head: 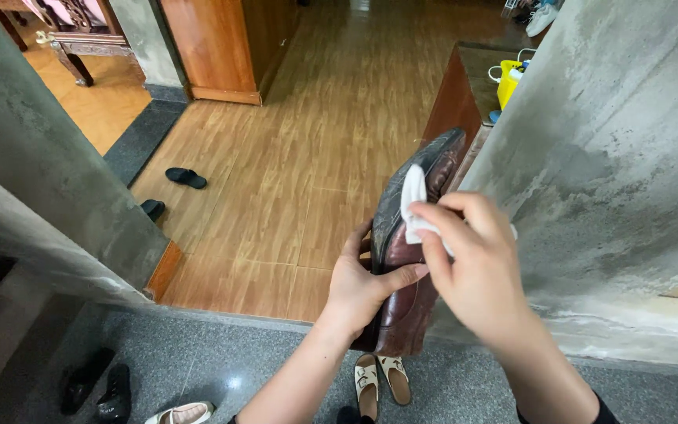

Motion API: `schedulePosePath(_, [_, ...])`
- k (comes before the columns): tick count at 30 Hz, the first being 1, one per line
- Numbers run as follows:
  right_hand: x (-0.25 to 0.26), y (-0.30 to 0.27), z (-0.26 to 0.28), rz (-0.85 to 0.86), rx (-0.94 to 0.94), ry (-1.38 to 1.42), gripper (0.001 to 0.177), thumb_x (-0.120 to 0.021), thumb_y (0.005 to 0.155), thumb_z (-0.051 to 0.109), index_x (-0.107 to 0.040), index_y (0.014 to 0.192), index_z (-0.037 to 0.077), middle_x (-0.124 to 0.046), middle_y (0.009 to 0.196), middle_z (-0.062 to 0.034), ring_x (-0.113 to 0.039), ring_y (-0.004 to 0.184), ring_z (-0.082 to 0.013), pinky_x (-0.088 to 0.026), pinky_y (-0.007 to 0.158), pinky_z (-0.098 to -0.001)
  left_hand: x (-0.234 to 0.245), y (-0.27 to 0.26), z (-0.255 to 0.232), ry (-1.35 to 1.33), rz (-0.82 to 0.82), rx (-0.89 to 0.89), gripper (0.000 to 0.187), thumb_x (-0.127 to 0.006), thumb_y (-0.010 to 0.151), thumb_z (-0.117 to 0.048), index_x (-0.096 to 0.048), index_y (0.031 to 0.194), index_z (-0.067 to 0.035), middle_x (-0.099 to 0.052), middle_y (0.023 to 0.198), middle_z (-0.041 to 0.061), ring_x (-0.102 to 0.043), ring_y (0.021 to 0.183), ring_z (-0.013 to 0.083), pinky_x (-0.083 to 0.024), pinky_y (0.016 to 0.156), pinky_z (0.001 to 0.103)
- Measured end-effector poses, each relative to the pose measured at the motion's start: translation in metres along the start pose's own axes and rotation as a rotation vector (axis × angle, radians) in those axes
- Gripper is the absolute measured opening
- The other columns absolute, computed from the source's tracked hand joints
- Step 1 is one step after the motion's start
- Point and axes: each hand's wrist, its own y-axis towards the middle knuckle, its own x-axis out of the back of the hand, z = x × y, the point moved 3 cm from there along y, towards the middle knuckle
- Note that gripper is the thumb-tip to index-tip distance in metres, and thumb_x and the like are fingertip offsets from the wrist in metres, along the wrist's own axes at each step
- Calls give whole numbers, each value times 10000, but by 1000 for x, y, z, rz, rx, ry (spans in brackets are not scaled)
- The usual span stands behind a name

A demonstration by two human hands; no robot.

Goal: Cleaning a brown leather shoe with a white cloth

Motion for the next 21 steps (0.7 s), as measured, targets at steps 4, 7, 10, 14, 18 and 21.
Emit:
schedulePosePath(4, [-14, -13, 11, 51, 34, -15, 265, -700, 836, 41, -754, 1089, 95, -628, 1059, -106, -628, 936, -316, -490, 817, -446, 10, 12, 20, 74, 13, -92, 1063, -932, 621, -211, -398, 1514, 8, -696, 1239, 151, -696, 1100, 239, -586, 937, 343])
schedulePosePath(7, [-19, -15, 17, 147, 106, 28, 211, -721, 830, 74, -745, 1038, 101, -628, 1061, -89, -633, 966, -322, -490, 829, -456, 14, 12, 16, 126, -10, -124, 946, -902, 649, -199, -475, 1457, 41, -725, 1245, 156, -716, 1145, 229, -579, 969, 345])
schedulePosePath(10, [-17, -10, 10, 197, 39, 37, 214, -732, 806, 75, -764, 1015, 105, -631, 1042, -85, -625, 943, -321, -490, 816, -446, 14, 8, 6, 194, -23, -86, 1052, -910, 613, -185, -409, 1523, -16, -692, 1245, 145, -706, 1105, 229, -583, 942, 342])
schedulePosePath(14, [-9, -2, -2, 31, -10, 1, 256, -716, 841, 39, -769, 1085, 96, -603, 1085, -124, -633, 961, -301, -513, 843, -410, 10, 1, -7, 23, 16, -56, 1095, -940, 598, -187, -375, 1518, -6, -667, 1279, 150, -699, 1108, 232, -598, 940, 359])
schedulePosePath(18, [-8, -2, -8, -75, -112, 117, 246, -694, 936, 24, -741, 1171, 79, -598, 1156, -129, -666, 974, -250, -554, 841, -346, 11, 2, 5, -66, 102, -77, 1157, -939, 620, -175, -294, 1566, -12, -634, 1348, 167, -667, 1188, 245, -567, 1002, 358])
schedulePosePath(21, [-8, -6, -3, -29, -103, 183, 262, -675, 913, 11, -741, 1158, 76, -628, 1155, -116, -687, 979, -240, -563, 836, -334, 13, 2, -3, -125, 156, 40, 1258, -903, 602, -192, -165, 1618, -131, -557, 1377, 162, -626, 1217, 278, -569, 987, 412])
